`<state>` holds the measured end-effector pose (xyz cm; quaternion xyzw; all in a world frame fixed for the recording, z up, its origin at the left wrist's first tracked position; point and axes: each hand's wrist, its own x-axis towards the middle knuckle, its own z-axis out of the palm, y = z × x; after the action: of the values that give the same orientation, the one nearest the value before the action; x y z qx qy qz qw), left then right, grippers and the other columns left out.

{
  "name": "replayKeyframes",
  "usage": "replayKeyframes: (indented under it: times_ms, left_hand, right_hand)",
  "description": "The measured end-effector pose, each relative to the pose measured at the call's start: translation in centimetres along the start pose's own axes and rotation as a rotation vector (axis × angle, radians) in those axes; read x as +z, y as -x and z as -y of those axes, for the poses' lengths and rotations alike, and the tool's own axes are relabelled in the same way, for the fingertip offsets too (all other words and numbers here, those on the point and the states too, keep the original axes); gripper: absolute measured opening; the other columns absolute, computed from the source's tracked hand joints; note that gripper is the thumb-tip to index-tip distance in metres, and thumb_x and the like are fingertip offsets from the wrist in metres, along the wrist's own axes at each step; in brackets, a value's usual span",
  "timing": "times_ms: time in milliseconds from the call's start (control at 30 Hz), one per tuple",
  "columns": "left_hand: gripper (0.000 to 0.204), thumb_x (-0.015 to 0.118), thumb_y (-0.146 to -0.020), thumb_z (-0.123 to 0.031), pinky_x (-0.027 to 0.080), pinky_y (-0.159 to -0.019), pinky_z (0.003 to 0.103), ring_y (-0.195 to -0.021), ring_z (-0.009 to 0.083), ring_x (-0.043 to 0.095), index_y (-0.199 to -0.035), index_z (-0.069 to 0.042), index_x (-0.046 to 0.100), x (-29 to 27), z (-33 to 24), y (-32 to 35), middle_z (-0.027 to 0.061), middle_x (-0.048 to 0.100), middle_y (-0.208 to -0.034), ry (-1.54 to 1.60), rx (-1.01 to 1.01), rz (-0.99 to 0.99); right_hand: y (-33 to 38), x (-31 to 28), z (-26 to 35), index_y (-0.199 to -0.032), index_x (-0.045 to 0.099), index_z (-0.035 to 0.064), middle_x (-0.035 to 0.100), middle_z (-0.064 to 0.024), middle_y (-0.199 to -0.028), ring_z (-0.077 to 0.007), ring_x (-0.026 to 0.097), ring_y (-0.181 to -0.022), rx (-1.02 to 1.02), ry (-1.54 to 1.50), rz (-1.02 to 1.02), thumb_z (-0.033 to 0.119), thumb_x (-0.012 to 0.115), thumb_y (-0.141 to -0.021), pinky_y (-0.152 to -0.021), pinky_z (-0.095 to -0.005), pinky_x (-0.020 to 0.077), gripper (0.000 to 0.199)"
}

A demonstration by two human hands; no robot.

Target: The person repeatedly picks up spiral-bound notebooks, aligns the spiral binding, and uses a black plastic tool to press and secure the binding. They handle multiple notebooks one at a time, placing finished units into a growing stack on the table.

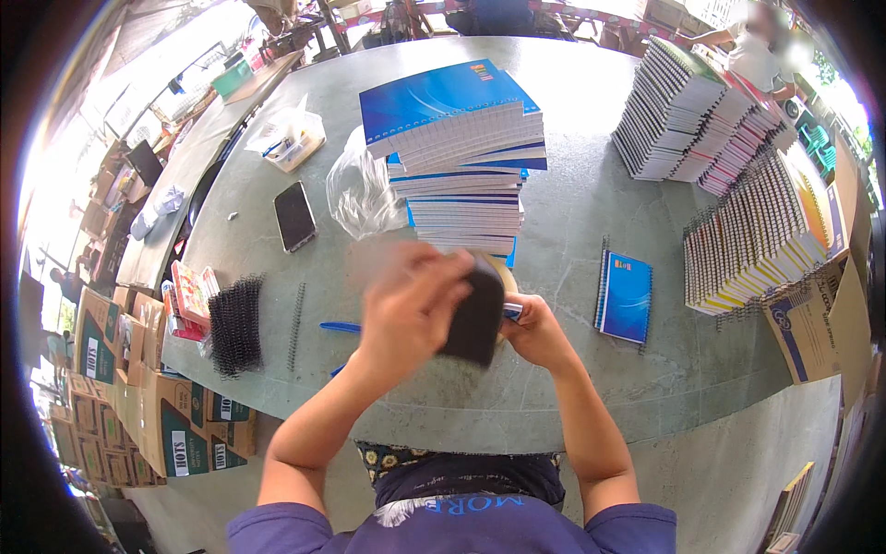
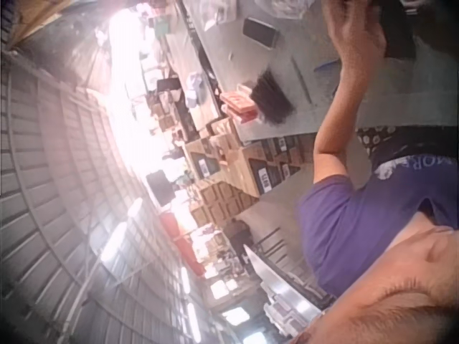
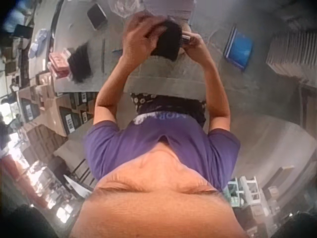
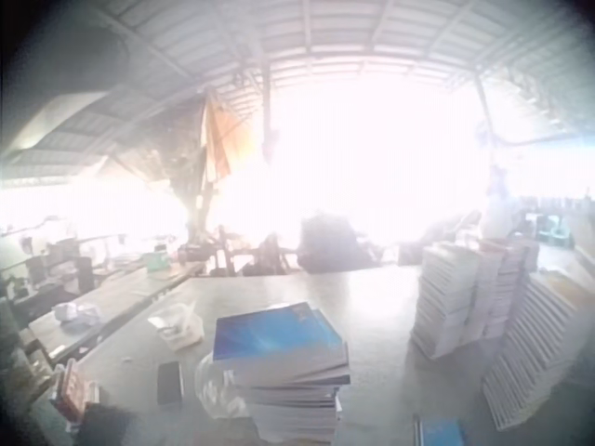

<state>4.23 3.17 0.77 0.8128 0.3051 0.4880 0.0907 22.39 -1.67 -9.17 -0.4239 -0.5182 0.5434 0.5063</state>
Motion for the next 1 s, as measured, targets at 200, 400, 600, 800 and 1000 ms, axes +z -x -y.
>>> replayKeyframes:
  times_ms: [200,400,600,800,1000]
  left_hand:
    - [0.034,0.072,-0.070,0.001,0.049,-0.072,0.032,-0.085,0.0250,0.059,-0.102,-0.010,0.067,1.3,0.0,1.1,0.0102,0.057,-0.096,0.080,-0.018,0.228]
    - [0.033,0.073,-0.073,-0.012,0.048,-0.074,0.039,-0.089,0.0284,0.057,-0.105,-0.009,0.065,1.9,-0.7,9.3,0.0112,0.056,-0.099,0.119,-0.077,0.464]
    - [0.027,0.070,-0.076,-0.016,0.045,-0.077,0.039,-0.093,0.0288,0.056,-0.102,-0.010,0.065,0.5,-1.3,1.4,0.0110,0.058,-0.099,-0.300,0.162,0.258]
    - [0.027,0.065,-0.081,-0.016,0.043,-0.083,0.039,-0.095,0.0294,0.055,-0.106,-0.007,0.060,0.7,0.5,-0.1,0.0111,0.059,-0.100,-0.065,-0.034,0.595]
    - [0.023,0.068,-0.076,-0.013,0.047,-0.078,0.039,-0.085,0.0298,0.058,-0.096,-0.004,0.062,4.6,-0.2,0.7,0.0125,0.060,-0.087,0.099,0.143,0.476]
  right_hand:
    - [0.0,0.0,-0.5,-0.118,0.061,0.0046,0.065,-0.0016,-0.104,-0.0081,0.055,-0.093,-0.059,-0.026,0.018,-0.001,0.059,-0.087,-0.082,-0.0235,0.0464,0.032]
    - [-0.5,0.7,0.8,-0.117,0.062,0.0038,0.065,-0.0052,-0.109,-0.0102,0.056,-0.096,-0.195,-0.046,-0.024,0.010,0.064,-0.087,-0.088,-0.0251,0.0449,0.031]
    - [0.0,0.4,1.5,-0.109,0.064,0.0008,0.062,-0.0075,-0.116,-0.0148,0.055,-0.109,-0.252,-0.120,-0.051,-0.002,0.055,-0.089,-0.092,-0.0274,0.0448,0.022]
    - [0.0,-1.1,0.5,-0.103,0.064,-0.0017,0.066,-0.0020,-0.089,-0.0068,0.056,-0.083,-0.051,0.184,-0.023,0.004,0.063,-0.087,-0.074,-0.0239,0.0483,0.017]
    - [0.3,-1.0,-0.1,-0.101,0.064,-0.0017,0.065,0.0021,-0.083,-0.0035,0.053,-0.077,-0.117,0.055,-0.058,0.005,0.064,-0.086,-0.069,-0.0232,0.0478,0.017]
